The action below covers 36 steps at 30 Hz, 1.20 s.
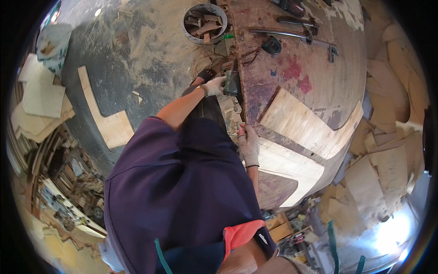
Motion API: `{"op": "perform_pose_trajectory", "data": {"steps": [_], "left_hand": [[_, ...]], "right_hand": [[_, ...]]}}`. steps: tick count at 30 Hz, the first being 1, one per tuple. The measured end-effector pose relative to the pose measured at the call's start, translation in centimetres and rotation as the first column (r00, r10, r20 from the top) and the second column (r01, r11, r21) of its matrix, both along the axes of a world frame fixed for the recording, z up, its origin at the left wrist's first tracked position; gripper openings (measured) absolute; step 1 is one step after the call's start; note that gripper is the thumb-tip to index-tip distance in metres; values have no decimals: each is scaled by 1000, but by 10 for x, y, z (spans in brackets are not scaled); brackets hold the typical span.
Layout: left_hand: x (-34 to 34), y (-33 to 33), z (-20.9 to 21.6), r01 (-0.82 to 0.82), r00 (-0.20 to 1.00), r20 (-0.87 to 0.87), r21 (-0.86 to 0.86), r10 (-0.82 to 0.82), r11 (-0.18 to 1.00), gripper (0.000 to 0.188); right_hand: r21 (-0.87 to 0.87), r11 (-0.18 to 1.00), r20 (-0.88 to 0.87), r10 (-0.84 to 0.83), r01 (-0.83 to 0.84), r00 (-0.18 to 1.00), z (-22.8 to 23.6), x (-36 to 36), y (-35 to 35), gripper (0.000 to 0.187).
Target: The person uses a jigsaw to cut a large wooden board, then hammers a thin wooden strip along its edge. They apply glue to a small wooden piece and attach it to the board using a nail gun. The person then lifts the assembled wooden part.
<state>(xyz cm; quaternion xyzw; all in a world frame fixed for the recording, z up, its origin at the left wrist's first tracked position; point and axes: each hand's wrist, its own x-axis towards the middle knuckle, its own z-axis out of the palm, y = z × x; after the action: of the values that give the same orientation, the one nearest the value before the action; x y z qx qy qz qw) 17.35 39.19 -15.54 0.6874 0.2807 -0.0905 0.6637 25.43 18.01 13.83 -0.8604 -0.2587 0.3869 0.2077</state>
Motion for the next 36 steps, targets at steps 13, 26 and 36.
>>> {"op": "perform_pose_trajectory", "data": {"steps": [13,26,36], "left_hand": [[-99,-63,119,-796,199,-186,-604,962,48,34],[-102,-84,155,-22,75,-518,-855,852,-518,45],[-46,-64,115,-675,734,70,182,676,715,34]], "right_hand": [[-8,608,255,769,-794,586,-47,-44,42,34],[-51,943,-712,-265,329,651,-35,-64,9,18],[17,779,-566,-509,626,648,-51,89,89,31]]}}
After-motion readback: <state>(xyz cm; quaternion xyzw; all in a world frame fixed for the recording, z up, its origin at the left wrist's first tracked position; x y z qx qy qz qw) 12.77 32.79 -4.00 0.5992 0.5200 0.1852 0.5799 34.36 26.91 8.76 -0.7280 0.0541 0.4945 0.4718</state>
